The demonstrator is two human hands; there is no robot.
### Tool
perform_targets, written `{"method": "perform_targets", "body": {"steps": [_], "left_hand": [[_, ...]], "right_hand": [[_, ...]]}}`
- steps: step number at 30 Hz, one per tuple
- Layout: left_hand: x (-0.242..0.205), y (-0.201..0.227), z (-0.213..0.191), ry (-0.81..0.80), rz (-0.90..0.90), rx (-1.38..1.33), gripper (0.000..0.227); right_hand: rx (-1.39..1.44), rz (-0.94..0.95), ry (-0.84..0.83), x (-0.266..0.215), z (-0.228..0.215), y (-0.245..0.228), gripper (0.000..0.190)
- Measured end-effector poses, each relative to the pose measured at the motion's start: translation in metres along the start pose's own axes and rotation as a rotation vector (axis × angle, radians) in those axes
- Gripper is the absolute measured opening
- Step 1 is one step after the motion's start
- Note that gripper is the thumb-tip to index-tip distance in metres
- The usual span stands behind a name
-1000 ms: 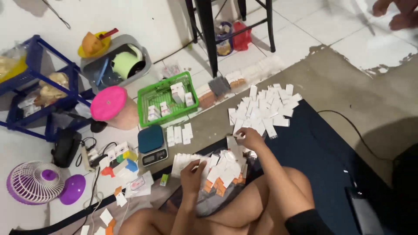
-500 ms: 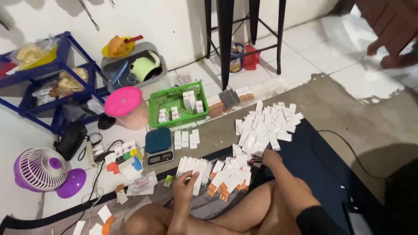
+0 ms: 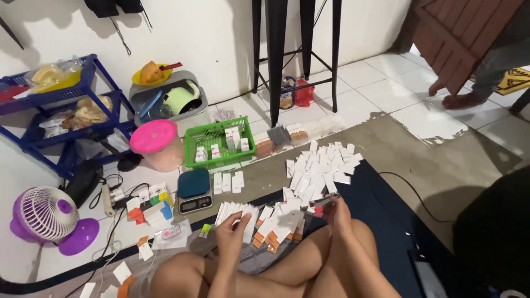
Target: The person places small white boxes into clear plastic sleeves by hand, and then stacks the sleeved boxes together on the floor.
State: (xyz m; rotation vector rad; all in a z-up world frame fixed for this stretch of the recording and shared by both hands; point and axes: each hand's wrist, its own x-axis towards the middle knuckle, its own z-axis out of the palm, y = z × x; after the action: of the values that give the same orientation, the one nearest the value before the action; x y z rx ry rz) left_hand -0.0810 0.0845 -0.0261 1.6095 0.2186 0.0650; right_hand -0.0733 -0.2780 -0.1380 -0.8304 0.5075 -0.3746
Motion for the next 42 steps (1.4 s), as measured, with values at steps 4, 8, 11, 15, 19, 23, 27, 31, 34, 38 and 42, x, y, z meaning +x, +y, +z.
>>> {"method": "perform_targets", "body": {"steps": [4, 8, 11, 15, 19, 23, 27, 31, 34, 38, 42], "left_hand": [[-0.030, 0.029, 0.010, -0.031, 0.211, -0.027, 0.025], [-0.073, 0.089, 0.010, -0.063, 0.500, -0.043, 0.019], [-0.108, 0.134, 0.005, -0.075, 0.690, -0.054, 0.009], [-0.140, 0.166, -0.003, -0.065, 0.865, -0.039, 0.005], [-0.162, 0.177, -0.010, -0.029, 0.938, -0.021, 0.006], [-0.182, 0.187, -0.016, -0.053, 0.988, -0.013, 0.004], [-0.197, 0.193, -0.018, -0.055, 1.012, -0.005, 0.003], [-0.206, 0.194, -0.016, -0.037, 1.030, 0.011, 0.005], [-0.206, 0.189, -0.011, -0.026, 1.025, 0.018, 0.006], [-0.209, 0.185, -0.003, 0.043, 1.057, 0.021, 0.008], [-0.217, 0.190, 0.003, 0.073, 1.097, 0.079, 0.002]], "right_hand": [[0.224, -0.138, -0.207, -0.056, 0.055, -0.045, 0.030], [0.160, -0.378, -0.284, -0.158, 0.146, -0.119, 0.032], [0.096, -0.600, -0.317, -0.203, 0.187, -0.141, 0.038], [0.122, -0.884, -0.360, -0.252, 0.218, -0.155, 0.035], [0.123, -0.995, -0.402, -0.282, 0.223, -0.154, 0.036], [0.066, -1.045, -0.455, -0.298, 0.222, -0.146, 0.034], [0.077, -1.045, -0.484, -0.309, 0.225, -0.145, 0.035], [0.107, -1.058, -0.494, -0.310, 0.222, -0.142, 0.035], [0.129, -1.064, -0.487, -0.310, 0.223, -0.142, 0.036], [0.215, -1.053, -0.469, -0.307, 0.225, -0.140, 0.036], [0.174, -0.975, -0.499, -0.318, 0.223, -0.148, 0.032]]}}
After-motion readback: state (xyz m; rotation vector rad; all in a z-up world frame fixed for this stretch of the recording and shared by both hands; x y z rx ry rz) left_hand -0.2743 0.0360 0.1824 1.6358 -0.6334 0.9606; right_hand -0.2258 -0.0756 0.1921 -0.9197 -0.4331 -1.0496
